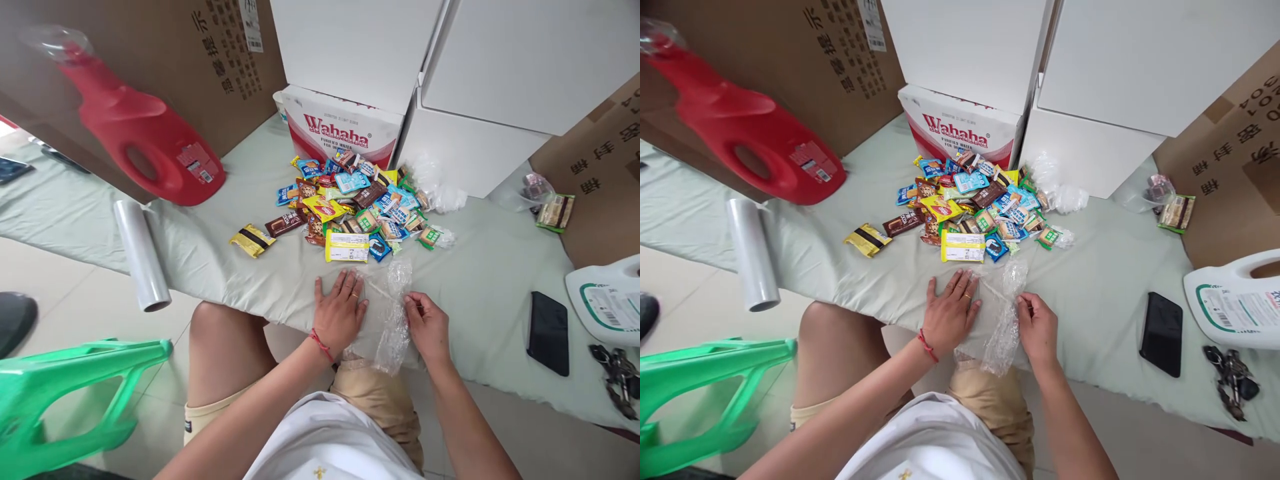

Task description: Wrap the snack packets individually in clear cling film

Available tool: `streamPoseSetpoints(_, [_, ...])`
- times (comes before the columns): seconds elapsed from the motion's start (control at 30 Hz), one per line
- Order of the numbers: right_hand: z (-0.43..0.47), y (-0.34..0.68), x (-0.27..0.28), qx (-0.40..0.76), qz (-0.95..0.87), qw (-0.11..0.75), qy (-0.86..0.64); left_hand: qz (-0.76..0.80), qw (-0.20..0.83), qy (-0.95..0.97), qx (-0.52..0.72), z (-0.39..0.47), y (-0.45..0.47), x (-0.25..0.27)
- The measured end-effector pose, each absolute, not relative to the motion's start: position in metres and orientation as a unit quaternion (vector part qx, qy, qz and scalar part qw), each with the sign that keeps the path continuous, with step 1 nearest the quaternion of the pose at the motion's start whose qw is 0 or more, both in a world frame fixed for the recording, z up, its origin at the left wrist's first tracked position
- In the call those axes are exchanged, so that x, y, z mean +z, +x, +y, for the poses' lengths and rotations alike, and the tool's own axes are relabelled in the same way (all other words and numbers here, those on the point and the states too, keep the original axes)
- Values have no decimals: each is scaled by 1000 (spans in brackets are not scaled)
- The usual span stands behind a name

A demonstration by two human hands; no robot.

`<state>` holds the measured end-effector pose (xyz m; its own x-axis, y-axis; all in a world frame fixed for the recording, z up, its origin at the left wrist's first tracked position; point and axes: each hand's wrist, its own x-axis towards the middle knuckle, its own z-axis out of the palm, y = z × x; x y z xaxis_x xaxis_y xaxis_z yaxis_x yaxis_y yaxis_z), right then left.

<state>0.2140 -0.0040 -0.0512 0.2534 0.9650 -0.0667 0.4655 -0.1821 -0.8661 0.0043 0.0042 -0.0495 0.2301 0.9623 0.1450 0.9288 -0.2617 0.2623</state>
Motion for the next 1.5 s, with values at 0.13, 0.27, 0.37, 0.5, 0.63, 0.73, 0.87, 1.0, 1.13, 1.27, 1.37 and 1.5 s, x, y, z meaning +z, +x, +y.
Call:
streamPoseSetpoints(0.13, [1,229,-48,332,-501,376,-705,608,67,781,129,4,3,-52])
streamPoseSetpoints(0.27, [3,247,-44,410,-440,370,-708,606,74,782,123,5,4,-51])
streamPoseSetpoints(0.37, [4,260,-43,415,-417,378,-714,603,78,784,121,6,4,-50])
streamPoseSetpoints(0.5, [10,266,-43,392,-420,372,-729,602,82,785,117,6,4,-50])
streamPoseSetpoints(0.63, [27,254,-38,297,-502,332,-742,601,82,787,112,7,4,-51])
streamPoseSetpoints(0.73, [39,245,-35,294,-549,308,-719,600,82,787,114,7,5,-51])
streamPoseSetpoints(0.87, [45,251,-31,357,-535,331,-691,599,79,788,122,7,4,-53])
streamPoseSetpoints(1.0, [43,266,-20,463,-481,339,-663,590,81,793,125,6,3,-53])
streamPoseSetpoints(1.13, [40,271,-14,486,-471,332,-657,590,82,794,122,6,3,-53])
streamPoseSetpoints(1.27, [39,271,-14,500,-459,324,-659,590,85,793,125,6,4,-54])
streamPoseSetpoints(1.37, [38,272,-13,518,-452,309,-657,589,85,793,130,6,4,-54])
streamPoseSetpoints(1.5, [36,280,-11,543,-436,299,-652,588,87,794,129,6,3,-54])
